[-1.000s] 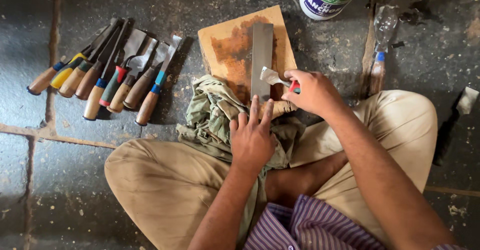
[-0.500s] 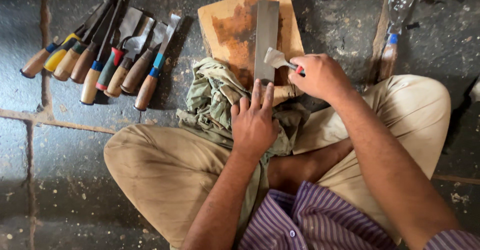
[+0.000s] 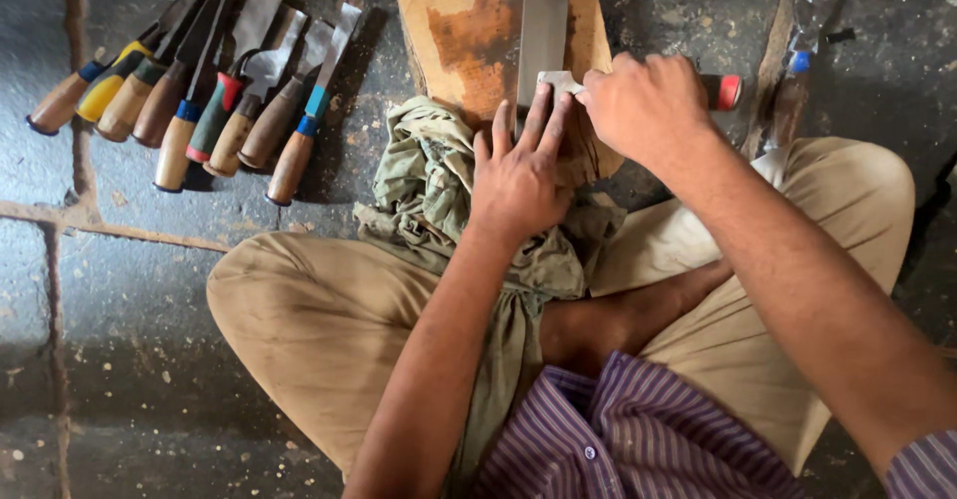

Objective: The person sits on the floor and sharpens a metal chisel by rubbing it against a sharpening stone. They repeatedly apply a liquid from a white container to the stone and the tool during the process. Several other chisels are visible on the floor nearby.

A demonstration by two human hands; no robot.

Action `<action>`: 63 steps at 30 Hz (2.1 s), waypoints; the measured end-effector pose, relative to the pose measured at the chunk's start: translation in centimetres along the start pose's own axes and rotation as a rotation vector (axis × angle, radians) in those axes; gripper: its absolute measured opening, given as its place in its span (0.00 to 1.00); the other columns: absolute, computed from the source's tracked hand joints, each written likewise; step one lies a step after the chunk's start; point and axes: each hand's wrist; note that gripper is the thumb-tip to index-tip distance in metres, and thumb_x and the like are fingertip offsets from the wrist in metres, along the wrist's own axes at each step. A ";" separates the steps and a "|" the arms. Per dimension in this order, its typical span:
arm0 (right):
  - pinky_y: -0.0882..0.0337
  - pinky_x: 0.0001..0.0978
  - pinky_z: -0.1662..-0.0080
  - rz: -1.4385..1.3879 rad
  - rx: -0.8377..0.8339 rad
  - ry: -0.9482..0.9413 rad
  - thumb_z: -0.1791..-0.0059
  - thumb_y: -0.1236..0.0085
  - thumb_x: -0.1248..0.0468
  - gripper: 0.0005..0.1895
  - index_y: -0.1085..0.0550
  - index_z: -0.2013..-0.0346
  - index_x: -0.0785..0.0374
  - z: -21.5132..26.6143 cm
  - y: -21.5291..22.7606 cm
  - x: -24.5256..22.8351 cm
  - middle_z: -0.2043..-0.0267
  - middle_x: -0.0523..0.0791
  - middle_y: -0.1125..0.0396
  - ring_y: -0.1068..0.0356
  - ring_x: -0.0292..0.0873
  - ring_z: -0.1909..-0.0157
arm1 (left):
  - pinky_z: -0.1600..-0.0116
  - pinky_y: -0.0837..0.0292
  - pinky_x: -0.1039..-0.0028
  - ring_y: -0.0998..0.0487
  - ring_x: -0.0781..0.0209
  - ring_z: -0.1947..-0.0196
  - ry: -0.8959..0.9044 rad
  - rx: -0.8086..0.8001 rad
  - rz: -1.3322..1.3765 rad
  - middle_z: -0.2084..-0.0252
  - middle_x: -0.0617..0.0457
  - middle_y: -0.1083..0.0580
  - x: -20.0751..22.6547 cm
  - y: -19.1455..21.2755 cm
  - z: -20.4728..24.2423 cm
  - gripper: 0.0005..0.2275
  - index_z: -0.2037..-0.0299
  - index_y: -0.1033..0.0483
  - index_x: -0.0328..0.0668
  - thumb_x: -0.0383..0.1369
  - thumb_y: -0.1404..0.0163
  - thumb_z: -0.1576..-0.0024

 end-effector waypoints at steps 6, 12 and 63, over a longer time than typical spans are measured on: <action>0.26 0.47 0.71 0.009 -0.052 0.054 0.46 0.51 0.51 0.18 0.23 0.73 0.55 -0.1 0.4 -0.2 0.73 0.51 0.27 0.24 0.53 0.75 | 0.31 0.57 0.30 0.59 0.35 0.23 0.159 -0.215 0.124 0.22 0.52 0.57 0.3 1.0 -1.1 0.54 0.25 0.56 0.59 0.49 0.34 0.62; 0.27 0.46 0.70 0.122 0.009 0.057 0.49 0.50 0.52 0.13 0.24 0.69 0.55 -0.1 -1.6 0.0 0.72 0.47 0.28 0.25 0.49 0.74 | 0.30 0.58 0.28 0.59 0.36 0.21 0.068 0.007 0.049 0.19 0.54 0.55 -1.2 -1.7 -2.1 0.52 0.22 0.57 0.60 0.55 0.35 0.54; 0.32 0.40 0.74 -0.006 -0.195 -0.009 0.44 0.55 0.62 0.10 0.25 0.63 0.57 -4.9 -1.9 1.1 0.74 0.46 0.30 0.28 0.43 0.75 | 0.29 0.69 0.31 0.64 0.36 0.24 0.234 -0.253 0.067 0.20 0.52 0.58 -1.0 1.6 -8.1 0.50 0.24 0.60 0.47 0.46 0.41 0.56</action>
Point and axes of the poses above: each hand's wrist, its own z-axis away from the middle knuckle, its own y-axis out of the back of the hand, x = y × z
